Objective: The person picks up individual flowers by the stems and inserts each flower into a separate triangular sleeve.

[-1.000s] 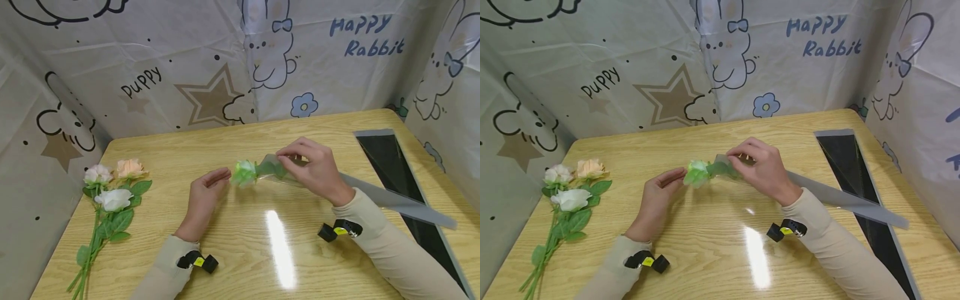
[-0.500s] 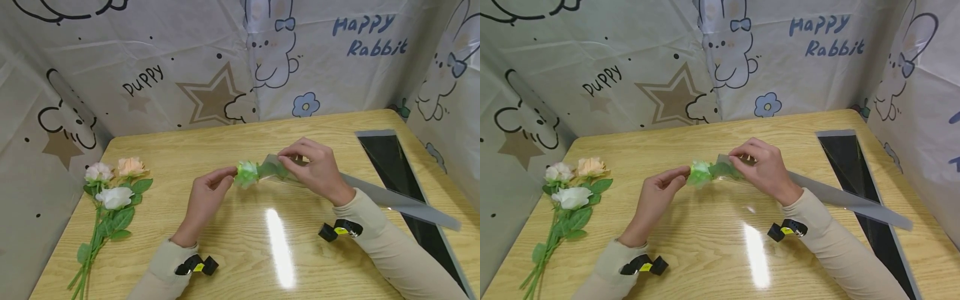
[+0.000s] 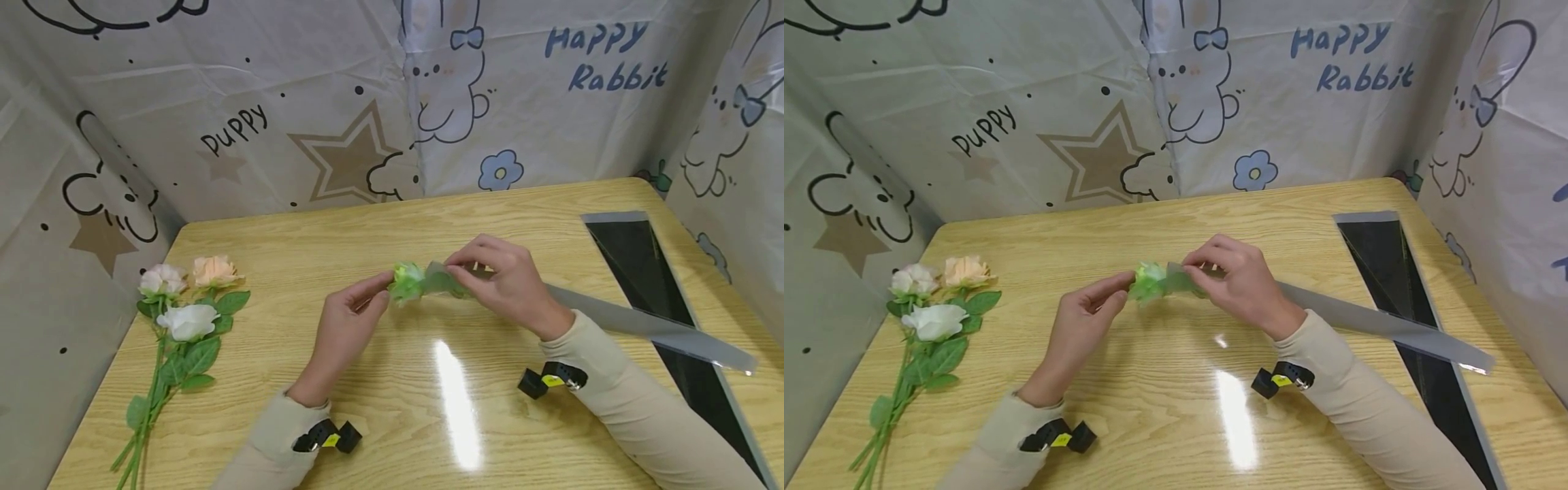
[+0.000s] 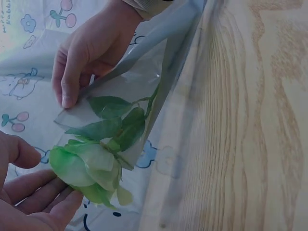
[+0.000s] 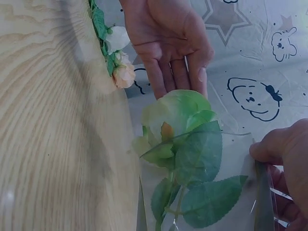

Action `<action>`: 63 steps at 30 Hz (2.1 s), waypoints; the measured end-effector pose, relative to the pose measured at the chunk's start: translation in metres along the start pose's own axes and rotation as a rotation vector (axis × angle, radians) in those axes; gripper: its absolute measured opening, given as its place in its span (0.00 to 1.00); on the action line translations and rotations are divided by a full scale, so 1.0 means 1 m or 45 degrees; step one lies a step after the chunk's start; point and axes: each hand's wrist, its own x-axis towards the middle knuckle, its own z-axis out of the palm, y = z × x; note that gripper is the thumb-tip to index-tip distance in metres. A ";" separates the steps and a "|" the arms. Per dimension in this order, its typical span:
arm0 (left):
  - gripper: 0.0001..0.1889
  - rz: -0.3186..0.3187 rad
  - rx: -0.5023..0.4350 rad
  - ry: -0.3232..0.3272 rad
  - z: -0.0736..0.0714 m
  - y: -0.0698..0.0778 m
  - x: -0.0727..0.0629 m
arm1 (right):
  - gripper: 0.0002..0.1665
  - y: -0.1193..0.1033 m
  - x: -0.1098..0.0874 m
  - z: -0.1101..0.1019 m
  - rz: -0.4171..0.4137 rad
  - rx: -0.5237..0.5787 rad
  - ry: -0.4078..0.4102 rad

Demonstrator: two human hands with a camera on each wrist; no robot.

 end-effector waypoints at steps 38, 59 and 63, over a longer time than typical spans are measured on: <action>0.17 0.081 -0.202 -0.267 0.022 0.004 -0.014 | 0.07 -0.012 -0.006 0.014 -0.047 0.058 -0.055; 0.14 0.143 -0.171 -0.362 0.025 -0.003 -0.012 | 0.07 -0.027 -0.011 0.021 -0.185 0.111 -0.089; 0.13 0.171 -0.136 -0.341 0.025 -0.004 -0.012 | 0.07 -0.027 -0.011 0.023 -0.209 0.115 -0.081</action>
